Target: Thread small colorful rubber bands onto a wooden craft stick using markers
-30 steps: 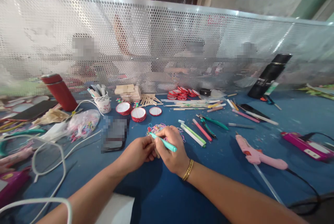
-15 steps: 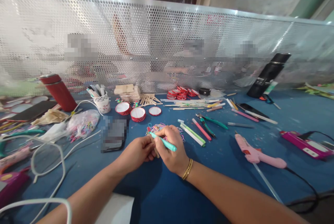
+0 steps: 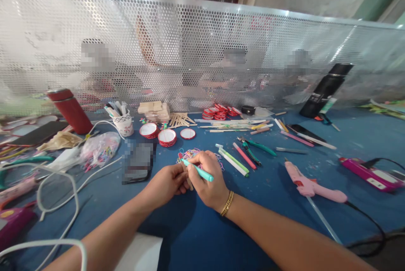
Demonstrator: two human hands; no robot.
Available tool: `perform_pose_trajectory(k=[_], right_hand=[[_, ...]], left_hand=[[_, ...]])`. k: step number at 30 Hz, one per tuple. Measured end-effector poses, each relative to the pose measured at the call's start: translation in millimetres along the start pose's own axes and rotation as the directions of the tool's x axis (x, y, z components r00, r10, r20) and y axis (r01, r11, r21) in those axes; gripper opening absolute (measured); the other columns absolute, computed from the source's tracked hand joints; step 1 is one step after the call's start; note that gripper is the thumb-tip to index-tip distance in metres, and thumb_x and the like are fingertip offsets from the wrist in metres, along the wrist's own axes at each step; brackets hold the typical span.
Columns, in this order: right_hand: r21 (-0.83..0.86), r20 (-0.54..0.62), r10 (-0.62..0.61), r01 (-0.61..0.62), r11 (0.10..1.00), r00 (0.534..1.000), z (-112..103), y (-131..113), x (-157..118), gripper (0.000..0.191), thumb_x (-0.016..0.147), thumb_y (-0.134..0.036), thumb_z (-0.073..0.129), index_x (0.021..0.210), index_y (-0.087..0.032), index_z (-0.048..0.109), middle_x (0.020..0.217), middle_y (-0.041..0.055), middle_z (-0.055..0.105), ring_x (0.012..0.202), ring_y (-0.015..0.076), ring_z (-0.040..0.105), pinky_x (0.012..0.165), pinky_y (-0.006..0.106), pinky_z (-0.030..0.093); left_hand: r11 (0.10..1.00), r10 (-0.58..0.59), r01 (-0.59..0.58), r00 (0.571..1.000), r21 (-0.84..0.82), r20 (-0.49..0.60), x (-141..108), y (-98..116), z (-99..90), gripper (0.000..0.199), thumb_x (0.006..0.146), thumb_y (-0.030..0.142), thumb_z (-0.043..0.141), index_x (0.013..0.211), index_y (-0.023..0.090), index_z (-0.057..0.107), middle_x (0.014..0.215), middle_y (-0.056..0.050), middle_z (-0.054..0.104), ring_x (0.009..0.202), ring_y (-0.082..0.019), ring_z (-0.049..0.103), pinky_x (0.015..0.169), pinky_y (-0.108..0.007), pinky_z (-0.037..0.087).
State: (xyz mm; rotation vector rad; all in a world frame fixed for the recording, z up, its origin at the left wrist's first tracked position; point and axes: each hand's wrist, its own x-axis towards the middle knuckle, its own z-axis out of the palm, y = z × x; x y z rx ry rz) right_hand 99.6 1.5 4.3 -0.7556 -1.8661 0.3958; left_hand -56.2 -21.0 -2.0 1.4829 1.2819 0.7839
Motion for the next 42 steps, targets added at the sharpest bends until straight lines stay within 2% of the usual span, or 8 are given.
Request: perform_pose_trajectory(k=[6,19,27,35,42], right_hand=[[-0.017,-0.029,0.061,-0.062,0.998,0.998,-1.5,4.8,0.6,0.009,0.085,-0.020,0.046,0.079,-0.021,0.052,0.075,0.0008,0.060,0.076,0.0176,0.054,0.079,0.034,0.038],[0.010,-0.009,-0.001,0.001,1.000,1.000,-0.5,-1.5,-0.7,0.008,0.084,-0.020,0.046,0.078,-0.021,0.051,0.073,0.0007,0.060,0.075,0.0172,0.054,0.081,0.035,0.039],[-0.031,-0.020,0.060,-0.061,0.998,0.998,-1.9,3.1,0.5,0.008,0.084,-0.020,0.047,0.077,-0.021,0.051,0.075,0.0008,0.060,0.076,0.0177,0.053,0.081,0.036,0.038],[-0.005,-0.010,0.012,-0.012,1.000,1.000,-0.4,-0.5,-0.2,0.008,0.084,-0.020,0.046,0.078,-0.021,0.051,0.074,0.0004,0.060,0.076,0.0174,0.055,0.081,0.036,0.039],[-0.021,-0.021,0.064,-0.064,0.998,0.998,-1.9,3.8,1.2,0.009,0.084,-0.019,0.047,0.077,-0.021,0.051,0.074,0.0005,0.061,0.076,0.0175,0.055,0.078,0.034,0.039]], left_hand=[[0.999,-0.023,0.023,1.000,0.025,-0.009,-0.7,3.5,0.6,0.036,0.085,0.050,0.050,0.076,0.016,0.056,0.069,-0.002,0.063,0.056,-0.009,0.055,0.055,-0.021,0.044],[1.000,-0.012,0.012,1.000,0.009,0.000,1.1,-2.7,-0.5,0.029,0.086,0.044,0.051,0.079,0.017,0.056,0.069,0.000,0.062,0.056,-0.008,0.054,0.053,-0.019,0.041],[0.999,-0.045,0.045,0.999,0.020,-0.012,0.8,0.8,-0.3,0.032,0.085,0.048,0.051,0.076,0.017,0.056,0.068,-0.001,0.063,0.055,-0.009,0.054,0.053,-0.020,0.042],[0.999,-0.033,0.033,0.999,-0.007,0.005,0.7,0.5,-0.3,0.035,0.084,0.051,0.051,0.080,0.017,0.056,0.069,0.000,0.062,0.056,-0.009,0.053,0.053,-0.020,0.040],[0.998,-0.060,0.060,0.998,0.025,-0.014,-0.4,3.8,-0.6,0.038,0.083,0.053,0.052,0.075,0.016,0.057,0.067,-0.001,0.063,0.055,-0.009,0.054,0.054,-0.022,0.042]])
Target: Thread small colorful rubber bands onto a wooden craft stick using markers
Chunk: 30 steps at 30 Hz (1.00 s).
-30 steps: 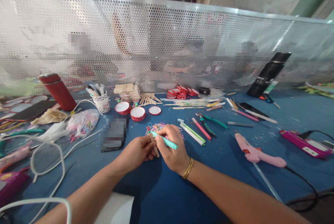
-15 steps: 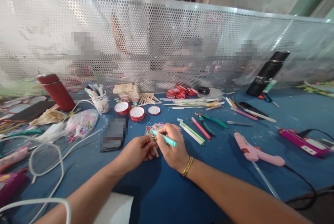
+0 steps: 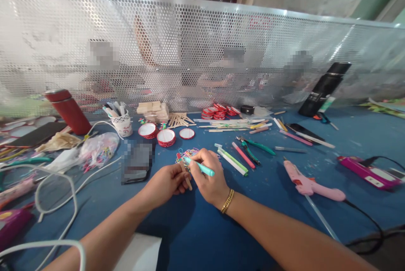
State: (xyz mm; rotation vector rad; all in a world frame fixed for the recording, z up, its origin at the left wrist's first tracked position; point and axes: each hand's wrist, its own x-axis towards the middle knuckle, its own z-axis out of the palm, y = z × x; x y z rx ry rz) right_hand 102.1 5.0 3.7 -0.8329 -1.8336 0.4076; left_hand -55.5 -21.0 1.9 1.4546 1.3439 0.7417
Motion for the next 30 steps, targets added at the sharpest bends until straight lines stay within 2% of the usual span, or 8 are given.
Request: perform_pose_trajectory(k=[6,13,20,30], right_hand=[[0.029,0.017,-0.042,0.042,0.999,0.999,0.0,-3.9,-1.0,0.008,0.085,-0.021,0.046,0.078,-0.021,0.051,0.075,0.0003,0.060,0.076,0.0173,0.055,0.082,0.035,0.038],[0.005,-0.003,0.007,-0.007,1.000,1.000,-1.6,-1.3,0.5,0.009,0.085,-0.020,0.046,0.078,-0.021,0.052,0.076,0.0011,0.060,0.076,0.0175,0.054,0.078,0.033,0.039],[0.023,0.009,-0.042,0.042,0.999,0.999,-0.6,-5.6,-1.6,0.008,0.083,-0.020,0.046,0.076,-0.021,0.050,0.072,0.0001,0.059,0.074,0.0170,0.053,0.082,0.035,0.037],[0.027,0.033,-0.053,0.052,0.998,0.998,0.6,-5.7,-2.4,0.007,0.084,-0.020,0.046,0.078,-0.021,0.050,0.073,0.0006,0.060,0.074,0.0174,0.053,0.082,0.035,0.037]], left_hand=[[0.999,0.025,-0.024,1.000,-0.033,0.013,1.0,-3.2,-0.1,0.034,0.085,0.050,0.050,0.080,0.017,0.057,0.069,0.000,0.063,0.056,-0.008,0.054,0.053,-0.020,0.041],[1.000,-0.006,0.006,1.000,0.004,0.001,2.1,-2.3,-0.2,0.034,0.085,0.048,0.051,0.075,0.016,0.056,0.068,-0.001,0.063,0.055,-0.009,0.053,0.053,-0.020,0.041],[0.999,0.032,-0.031,0.999,-0.017,0.024,1.0,-4.9,-0.9,0.031,0.089,0.044,0.046,0.080,0.016,0.056,0.068,0.001,0.061,0.056,-0.007,0.053,0.053,-0.019,0.040],[1.000,0.026,-0.026,1.000,0.000,0.007,2.5,-8.6,-0.9,0.025,0.088,0.039,0.048,0.081,0.017,0.056,0.069,0.001,0.062,0.057,-0.008,0.054,0.052,-0.018,0.040]])
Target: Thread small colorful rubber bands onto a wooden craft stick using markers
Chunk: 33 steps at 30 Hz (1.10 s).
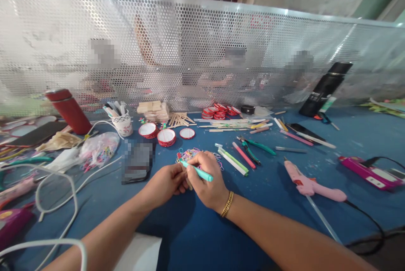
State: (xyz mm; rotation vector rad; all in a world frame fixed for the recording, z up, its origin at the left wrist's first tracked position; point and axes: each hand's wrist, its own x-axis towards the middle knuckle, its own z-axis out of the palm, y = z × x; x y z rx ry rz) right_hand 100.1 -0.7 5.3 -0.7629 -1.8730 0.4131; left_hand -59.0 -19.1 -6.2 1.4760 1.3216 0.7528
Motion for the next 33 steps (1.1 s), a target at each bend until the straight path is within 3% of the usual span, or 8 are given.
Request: perform_pose_trajectory(k=[33], right_hand=[[-0.071,0.018,0.005,-0.004,0.997,1.000,-0.2,4.0,0.9,0.007,0.083,-0.019,0.047,0.077,-0.021,0.049,0.072,-0.0002,0.060,0.073,0.0168,0.052,0.083,0.036,0.036]], left_hand=[[1.000,0.000,0.000,1.000,0.010,0.000,0.6,0.0,-0.2,0.032,0.088,0.047,0.047,0.079,0.017,0.056,0.068,0.000,0.061,0.056,-0.008,0.054,0.052,-0.019,0.040]])
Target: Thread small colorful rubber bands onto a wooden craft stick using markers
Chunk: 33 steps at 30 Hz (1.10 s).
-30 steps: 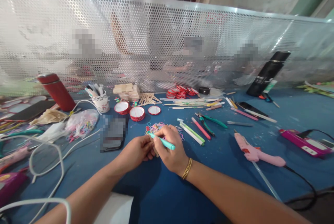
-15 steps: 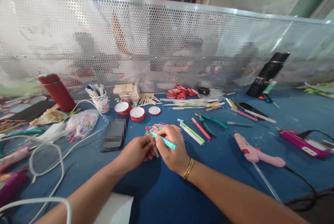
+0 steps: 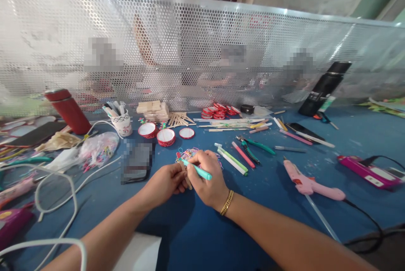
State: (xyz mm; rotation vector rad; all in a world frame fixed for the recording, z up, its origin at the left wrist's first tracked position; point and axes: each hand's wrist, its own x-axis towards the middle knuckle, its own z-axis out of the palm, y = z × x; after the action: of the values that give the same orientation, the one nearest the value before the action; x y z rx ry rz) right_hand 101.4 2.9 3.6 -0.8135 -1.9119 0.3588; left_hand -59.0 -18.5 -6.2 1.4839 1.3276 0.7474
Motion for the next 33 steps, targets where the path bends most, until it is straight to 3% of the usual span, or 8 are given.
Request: perform_pose_trajectory(k=[23,33], right_hand=[[0.017,0.028,-0.029,0.029,0.999,0.999,1.8,0.1,-1.3,0.005,0.084,-0.020,0.047,0.080,-0.022,0.049,0.072,-0.0008,0.061,0.070,0.0160,0.053,0.087,0.037,0.036],[0.005,-0.030,0.000,0.001,1.000,1.000,-1.3,0.1,0.1,0.007,0.084,-0.019,0.047,0.077,-0.021,0.050,0.074,0.0003,0.061,0.074,0.0170,0.053,0.082,0.036,0.037]], left_hand=[[1.000,0.016,-0.016,1.000,-0.011,-0.003,-1.3,2.9,0.1,0.029,0.086,0.043,0.050,0.079,0.016,0.056,0.066,0.001,0.058,0.055,-0.008,0.053,0.052,-0.020,0.040],[1.000,-0.019,0.019,1.000,-0.002,0.001,0.0,3.2,0.7,0.033,0.084,0.049,0.051,0.078,0.017,0.056,0.069,-0.001,0.064,0.055,-0.008,0.054,0.052,-0.020,0.040]])
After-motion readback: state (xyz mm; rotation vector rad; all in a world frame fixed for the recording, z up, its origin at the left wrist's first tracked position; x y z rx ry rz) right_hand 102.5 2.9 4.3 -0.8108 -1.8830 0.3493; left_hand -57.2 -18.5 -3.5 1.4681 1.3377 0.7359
